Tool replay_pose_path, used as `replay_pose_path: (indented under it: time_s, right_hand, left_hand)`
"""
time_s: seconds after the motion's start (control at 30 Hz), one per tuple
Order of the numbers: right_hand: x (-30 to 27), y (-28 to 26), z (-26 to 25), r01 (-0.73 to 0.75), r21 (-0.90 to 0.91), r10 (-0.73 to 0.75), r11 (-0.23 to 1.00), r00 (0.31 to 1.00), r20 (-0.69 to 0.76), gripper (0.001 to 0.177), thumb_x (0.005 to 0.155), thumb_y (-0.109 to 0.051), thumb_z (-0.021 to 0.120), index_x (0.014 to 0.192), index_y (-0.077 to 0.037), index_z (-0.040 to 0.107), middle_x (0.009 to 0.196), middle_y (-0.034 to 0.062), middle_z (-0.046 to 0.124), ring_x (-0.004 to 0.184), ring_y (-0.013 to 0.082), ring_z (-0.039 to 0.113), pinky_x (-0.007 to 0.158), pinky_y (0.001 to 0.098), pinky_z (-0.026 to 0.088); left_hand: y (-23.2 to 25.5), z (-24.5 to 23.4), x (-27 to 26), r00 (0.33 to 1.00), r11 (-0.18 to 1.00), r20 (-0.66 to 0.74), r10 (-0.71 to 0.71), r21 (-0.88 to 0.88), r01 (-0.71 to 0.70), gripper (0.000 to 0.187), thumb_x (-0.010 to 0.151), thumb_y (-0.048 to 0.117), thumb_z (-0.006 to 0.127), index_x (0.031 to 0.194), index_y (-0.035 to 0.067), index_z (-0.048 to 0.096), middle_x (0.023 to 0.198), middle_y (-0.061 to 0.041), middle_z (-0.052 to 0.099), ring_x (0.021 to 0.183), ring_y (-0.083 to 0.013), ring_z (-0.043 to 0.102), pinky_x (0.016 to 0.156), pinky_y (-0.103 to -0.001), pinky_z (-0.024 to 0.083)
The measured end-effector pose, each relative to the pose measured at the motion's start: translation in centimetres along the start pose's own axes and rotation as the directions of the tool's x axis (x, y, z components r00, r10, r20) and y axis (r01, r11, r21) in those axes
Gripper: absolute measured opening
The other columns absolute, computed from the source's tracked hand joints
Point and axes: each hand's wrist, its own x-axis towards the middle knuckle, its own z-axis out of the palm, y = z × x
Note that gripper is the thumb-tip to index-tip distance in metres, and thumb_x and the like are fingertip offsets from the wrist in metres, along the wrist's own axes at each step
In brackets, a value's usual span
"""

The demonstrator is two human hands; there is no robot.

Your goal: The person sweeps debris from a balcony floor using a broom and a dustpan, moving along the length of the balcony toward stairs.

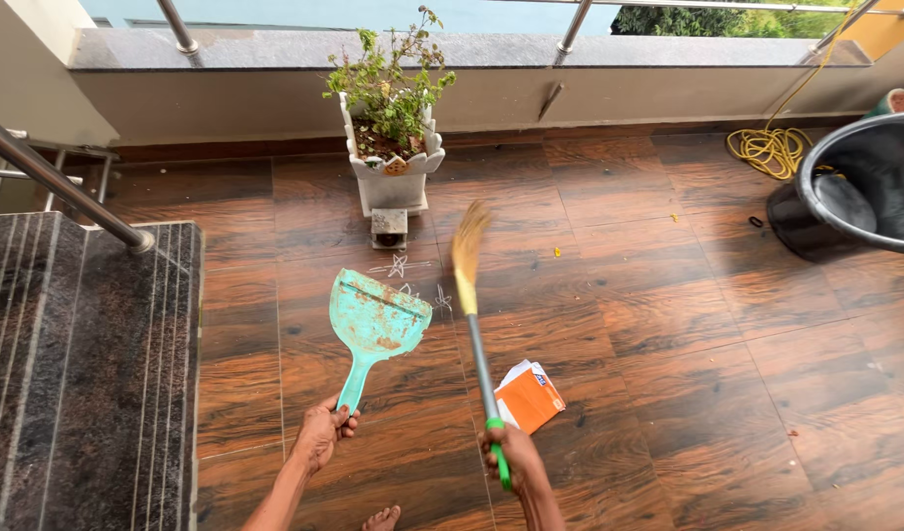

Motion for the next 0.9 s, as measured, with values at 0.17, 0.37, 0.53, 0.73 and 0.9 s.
replay_pose_path:
  time_s: [0.17, 0.37, 0.53, 0.73, 0.9]
  right_hand:
    - [-0.4, -2.0, -1.9, -0.042, -0.052, 0.048, 0.998, 0.991, 0.128, 0.015, 0.095, -0.014, 0.051, 0.101, -0.006, 0.062, 0.067, 0.0013, 0.056, 0.041, 0.0076, 0.044, 0.034, 0.0242, 0.034]
    - [6.0, -4.2, -1.5, -0.014, 0.232, -0.017, 0.973, 0.991, 0.131, 0.008, 0.095, -0.007, 0.06, 0.094, -0.007, 0.053, 0.067, 0.0018, 0.054, 0.042, 0.0063, 0.043, 0.033, 0.0221, 0.031]
    - [4.4, -0.5, -2.6, -0.003, 0.263, -0.062, 0.965, 0.969, 0.238, 0.01, 0.092, -0.008, 0.061, 0.098, -0.005, 0.054, 0.068, 0.0021, 0.053, 0.043, 0.0086, 0.043, 0.034, 0.0254, 0.032]
    - [-0.4, 1.1, -12.2, -0.161, 0.183, 0.108, 0.97, 0.958, 0.267, 0.016, 0.094, -0.014, 0.068, 0.098, -0.01, 0.053, 0.065, 0.0021, 0.052, 0.041, 0.0093, 0.039, 0.034, 0.0241, 0.026]
    - [-3.2, 2.9, -24.6, -0.188, 0.044, 0.181, 0.981, 0.975, 0.131, 0.022, 0.09, -0.016, 0.076, 0.101, -0.008, 0.059, 0.059, 0.0013, 0.051, 0.039, 0.0105, 0.038, 0.032, 0.0263, 0.026]
  left_hand:
    - [-0.4, 1.5, 0.4, 0.999, 0.999, -0.017, -0.042, 0.023, 0.042, 0.043, 0.101, 0.005, 0.054, 0.143, -0.001, 0.056, 0.087, -0.013, 0.068, 0.066, -0.0177, 0.06, 0.054, -0.033, 0.053]
    - [-1.2, 5.0, 0.6, 0.999, 0.998, 0.015, -0.031, 0.059, 0.03, 0.04, 0.101, 0.004, 0.054, 0.141, -0.003, 0.058, 0.089, -0.013, 0.068, 0.067, -0.0167, 0.06, 0.055, -0.032, 0.053]
    - [-3.1, 7.3, -1.0, 1.0, 0.998, 0.007, 0.015, 0.068, -0.015, 0.039, 0.1, 0.004, 0.055, 0.139, -0.002, 0.06, 0.09, -0.013, 0.067, 0.068, -0.0159, 0.06, 0.057, -0.032, 0.054]
    - [-6.5, 11.7, -2.1, 0.998, 0.999, 0.027, 0.052, -0.015, -0.051, 0.035, 0.1, 0.004, 0.056, 0.132, -0.008, 0.061, 0.09, -0.012, 0.068, 0.069, -0.0173, 0.061, 0.058, -0.032, 0.053]
    - [-7.5, 16.5, -2.7, 0.999, 1.0, 0.034, 0.022, -0.012, -0.022, 0.035, 0.099, 0.006, 0.058, 0.133, -0.003, 0.062, 0.09, -0.012, 0.069, 0.069, -0.0167, 0.06, 0.059, -0.033, 0.053]
